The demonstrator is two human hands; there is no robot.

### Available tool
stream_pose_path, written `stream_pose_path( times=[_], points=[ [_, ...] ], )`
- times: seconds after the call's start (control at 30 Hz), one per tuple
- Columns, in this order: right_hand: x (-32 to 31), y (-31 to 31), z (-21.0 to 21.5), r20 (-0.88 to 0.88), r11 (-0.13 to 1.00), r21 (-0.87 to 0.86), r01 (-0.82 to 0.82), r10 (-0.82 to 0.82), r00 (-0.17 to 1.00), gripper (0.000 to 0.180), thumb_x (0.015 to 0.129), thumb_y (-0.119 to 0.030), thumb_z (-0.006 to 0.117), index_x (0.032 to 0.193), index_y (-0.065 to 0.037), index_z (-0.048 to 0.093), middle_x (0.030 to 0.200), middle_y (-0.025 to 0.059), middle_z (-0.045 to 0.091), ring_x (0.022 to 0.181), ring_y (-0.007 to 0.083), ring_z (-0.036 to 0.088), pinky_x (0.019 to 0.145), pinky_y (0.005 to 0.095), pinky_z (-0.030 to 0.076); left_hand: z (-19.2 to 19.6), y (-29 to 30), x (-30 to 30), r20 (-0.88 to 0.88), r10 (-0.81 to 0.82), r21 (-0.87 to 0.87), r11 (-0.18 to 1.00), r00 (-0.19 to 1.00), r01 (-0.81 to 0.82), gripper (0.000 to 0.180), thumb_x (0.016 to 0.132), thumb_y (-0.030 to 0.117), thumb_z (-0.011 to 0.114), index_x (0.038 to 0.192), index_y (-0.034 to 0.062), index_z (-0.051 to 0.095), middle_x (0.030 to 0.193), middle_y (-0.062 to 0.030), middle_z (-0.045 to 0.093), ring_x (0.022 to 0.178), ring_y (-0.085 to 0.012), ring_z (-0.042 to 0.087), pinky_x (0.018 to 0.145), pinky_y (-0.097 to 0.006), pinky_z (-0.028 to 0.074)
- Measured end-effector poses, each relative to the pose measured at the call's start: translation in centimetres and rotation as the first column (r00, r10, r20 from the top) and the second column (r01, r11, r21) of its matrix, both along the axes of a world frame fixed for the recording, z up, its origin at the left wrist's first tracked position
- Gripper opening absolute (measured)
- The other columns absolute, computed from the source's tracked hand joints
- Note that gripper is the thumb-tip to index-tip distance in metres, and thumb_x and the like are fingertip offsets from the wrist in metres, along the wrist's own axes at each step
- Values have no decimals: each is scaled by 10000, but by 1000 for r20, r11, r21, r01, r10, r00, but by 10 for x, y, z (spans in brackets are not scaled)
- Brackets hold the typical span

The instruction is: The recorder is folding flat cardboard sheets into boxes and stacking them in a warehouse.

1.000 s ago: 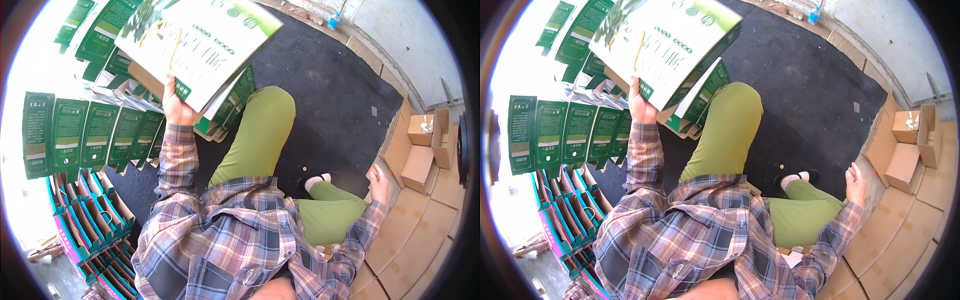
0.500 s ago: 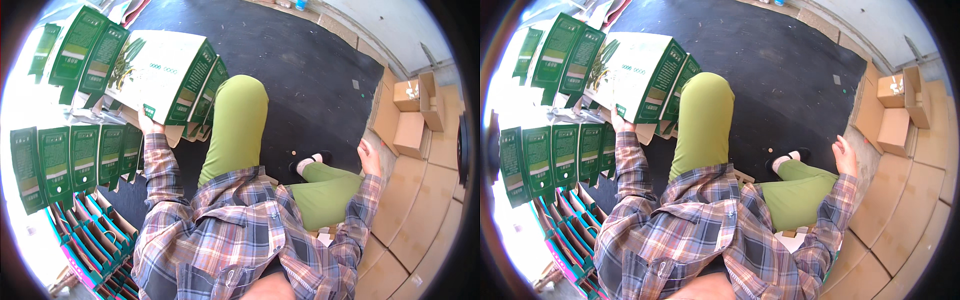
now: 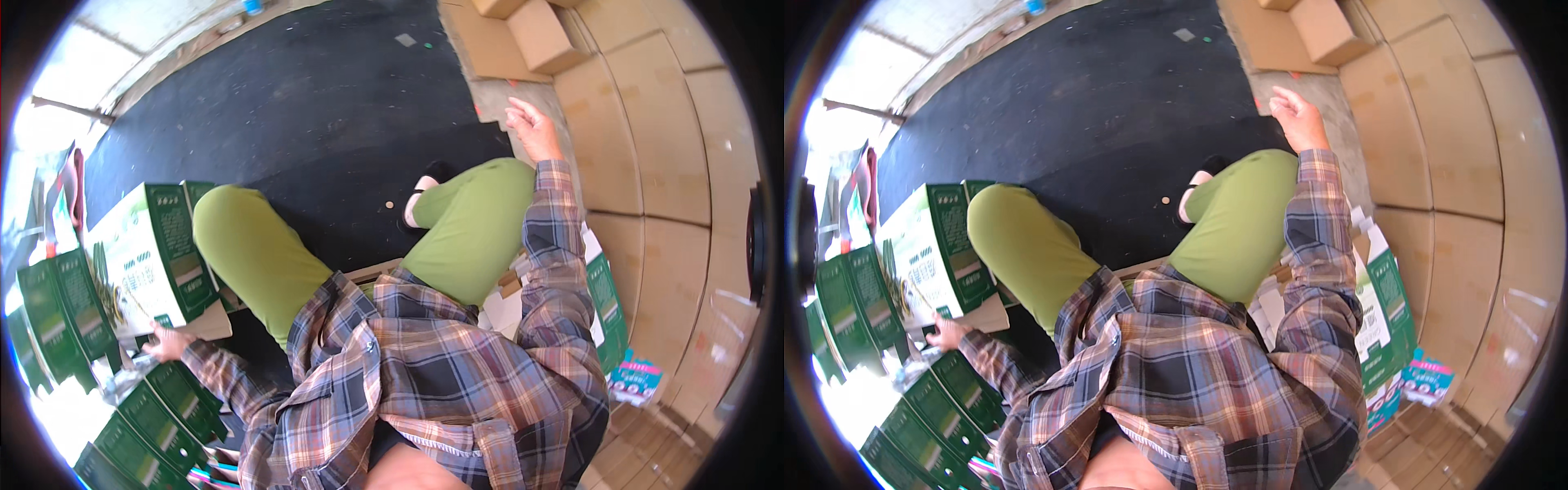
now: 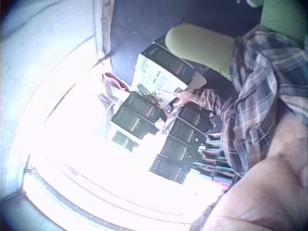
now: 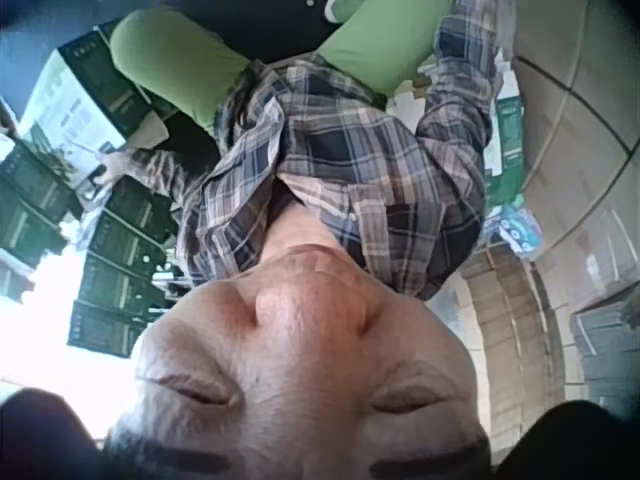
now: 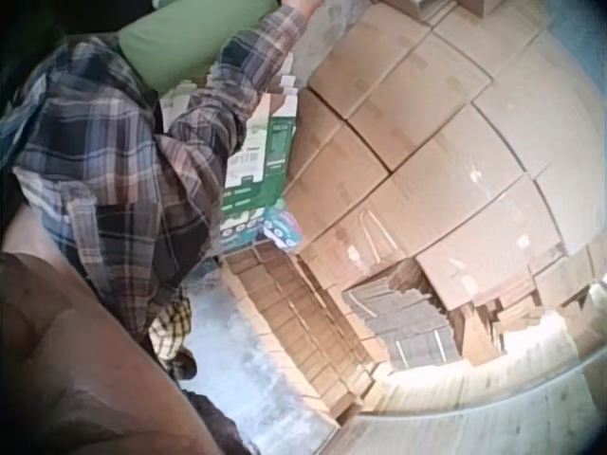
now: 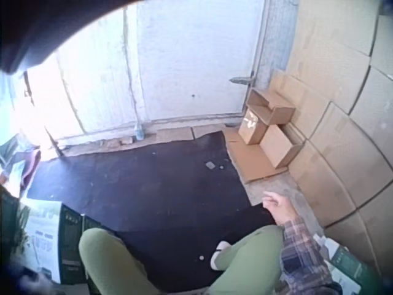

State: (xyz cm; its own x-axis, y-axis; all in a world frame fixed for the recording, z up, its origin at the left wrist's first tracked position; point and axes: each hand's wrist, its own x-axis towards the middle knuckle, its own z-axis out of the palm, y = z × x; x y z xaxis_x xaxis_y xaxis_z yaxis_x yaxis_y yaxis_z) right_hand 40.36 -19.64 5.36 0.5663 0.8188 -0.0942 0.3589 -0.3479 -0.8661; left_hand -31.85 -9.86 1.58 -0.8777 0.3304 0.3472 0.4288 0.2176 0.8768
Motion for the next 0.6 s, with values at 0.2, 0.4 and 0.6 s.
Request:
stream_pose_path(
  times=[0.2, 0.4, 0.6],
  points=[
    [36, -112, -87, 103, 936, -62, 346, -339, 935, 321, 819, -141, 600, 1108, -3, 589, 843, 87, 652, 689, 114, 600, 660, 259, 495, 80, 13, 102, -171, -523, 155, 823, 835, 547, 287, 858, 57, 557, 1142, 16, 559, 1118, -97, 535, 965, -193, 547, 876, -318, 432],
    [-10, -256, -163, -39, 690, -431, 582, -658, 752, 298, 813, -275, 623, 1032, -74, 637, 901, 64, 661, 790, 179, 641, 658, 310, 509, 82, 46, 210, 122, -877, 180, 479, 464, 859, 254, 891, 83, 535, 1142, 67, 566, 1087, -140, 579, 732, -124, 584, 619, -233, 477],
    [-58, -443, -201, -286, 219, -625, 749, -957, 41, 160, 841, -196, 566, 911, -55, 593, 741, 71, 608, 599, 190, 600, 434, 330, 449, 25, 77, 256, -191, -980, -447, 36, -56, 894, 247, 817, 55, 608, 1062, 81, 628, 1104, -65, 567, 1083, -214, 489, 945, -351, 375]
  ],
)
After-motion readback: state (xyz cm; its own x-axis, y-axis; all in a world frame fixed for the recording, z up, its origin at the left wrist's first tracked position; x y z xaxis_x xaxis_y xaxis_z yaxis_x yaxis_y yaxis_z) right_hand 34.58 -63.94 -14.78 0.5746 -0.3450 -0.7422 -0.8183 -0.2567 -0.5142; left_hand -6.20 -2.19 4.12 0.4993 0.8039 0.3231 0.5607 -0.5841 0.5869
